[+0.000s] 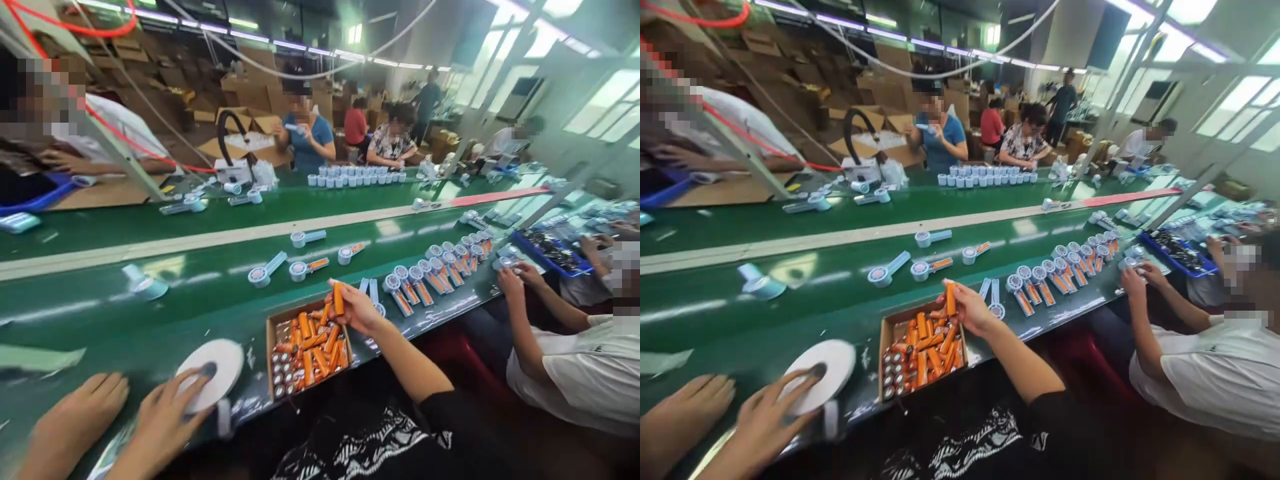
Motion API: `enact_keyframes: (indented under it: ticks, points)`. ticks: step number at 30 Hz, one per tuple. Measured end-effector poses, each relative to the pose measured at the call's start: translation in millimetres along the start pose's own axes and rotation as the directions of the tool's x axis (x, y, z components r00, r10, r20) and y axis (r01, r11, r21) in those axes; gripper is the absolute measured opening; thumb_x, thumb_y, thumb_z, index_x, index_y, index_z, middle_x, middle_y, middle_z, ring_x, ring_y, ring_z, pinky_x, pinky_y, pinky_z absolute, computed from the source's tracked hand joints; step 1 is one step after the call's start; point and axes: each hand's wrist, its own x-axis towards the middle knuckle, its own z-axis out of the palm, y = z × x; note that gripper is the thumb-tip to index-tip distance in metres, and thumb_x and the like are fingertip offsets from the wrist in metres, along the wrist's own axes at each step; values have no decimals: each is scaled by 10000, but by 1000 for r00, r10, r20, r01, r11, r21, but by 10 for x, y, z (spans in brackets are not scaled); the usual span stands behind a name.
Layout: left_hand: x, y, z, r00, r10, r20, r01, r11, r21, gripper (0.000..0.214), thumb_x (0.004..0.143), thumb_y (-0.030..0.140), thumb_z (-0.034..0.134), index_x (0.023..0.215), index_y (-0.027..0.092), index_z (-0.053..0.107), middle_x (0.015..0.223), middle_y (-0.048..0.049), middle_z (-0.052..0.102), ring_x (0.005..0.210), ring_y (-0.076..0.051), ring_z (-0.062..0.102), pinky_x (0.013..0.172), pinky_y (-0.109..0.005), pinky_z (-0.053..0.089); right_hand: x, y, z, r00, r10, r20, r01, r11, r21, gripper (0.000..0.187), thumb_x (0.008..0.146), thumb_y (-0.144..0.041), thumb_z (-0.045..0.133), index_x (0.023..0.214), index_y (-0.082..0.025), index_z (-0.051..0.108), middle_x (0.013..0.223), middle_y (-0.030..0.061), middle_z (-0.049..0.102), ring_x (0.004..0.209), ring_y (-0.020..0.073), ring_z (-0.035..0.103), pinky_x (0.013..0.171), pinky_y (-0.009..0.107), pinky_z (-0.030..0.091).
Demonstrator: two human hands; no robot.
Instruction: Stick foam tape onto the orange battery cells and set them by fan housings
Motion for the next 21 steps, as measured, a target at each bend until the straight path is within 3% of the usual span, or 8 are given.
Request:
enact_keyframes:
  ticks: [2,5,7,9,11,13,15,21]
  points:
    - [40,231,-48,1000,-13,-28,14,999,36,330,942,435,576,1212,353,747,1259,-43,739,1157,-349,647,1033,-575,544,-108,-29,110,998,3,62,-4,1000,11,562,850,-583,821,1260,-249,632,894,-4,691,596,113,566,438,183,301]
    - [366,720,-156,999,44,-9,-44,999,-2,366,948,328,636,1299,240,694,1331,-115,715,1388,-372,516,1156,-548,483,-249,-25,223,990,-2,138,11,998,-63,485,849,-578,841,1130,-245,628,908,-28,671,560,67,455,448,170,250]
    - [595,1019,-232,995,96,-10,-97,994,-45,382,962,263,643,1341,221,664,1308,-110,729,1408,-366,495,1164,-536,485,-300,-2,254,986,-11,165,42,983,-181,446,850,-532,861,1082,-247,609,979,-23,683,591,66,461,476,170,311]
    - [747,1218,-286,990,138,-6,-138,989,-54,388,963,209,637,1350,207,663,1312,-101,735,1401,-361,497,1150,-522,501,-313,15,253,977,-104,185,162,927,-338,402,866,-489,858,1102,-249,638,1084,9,685,764,108,581,633,214,491]
    - [820,1306,-306,983,183,2,-182,983,-30,386,958,171,631,1340,180,680,1327,-98,737,1394,-355,502,1149,-508,512,-302,17,233,943,-248,221,328,804,-497,332,910,-459,813,1143,-248,706,1158,43,667,1032,171,637,911,308,558]
    - [842,1319,-299,975,223,16,-223,975,5,371,956,146,628,1318,157,707,1340,-86,740,1384,-353,509,1153,-494,518,-286,4,210,905,-334,263,423,646,-635,292,936,-411,780,1183,-257,760,1141,54,676,1134,205,641,1048,363,526]
    - [846,1303,-284,969,246,32,-247,969,31,357,952,123,628,1292,146,735,1347,-66,743,1380,-353,512,1165,-481,517,-277,-19,193,906,-331,262,410,540,-735,336,933,-376,776,1249,-264,769,1103,54,731,1064,216,688,1039,384,545]
    - [832,1265,-270,969,236,70,-239,970,45,421,935,91,637,1339,155,738,1350,-63,743,1416,-357,481,1169,-474,527,-307,-158,173,954,-168,249,295,365,-883,474,994,-371,657,1443,-223,684,1090,77,823,927,245,764,921,385,606]
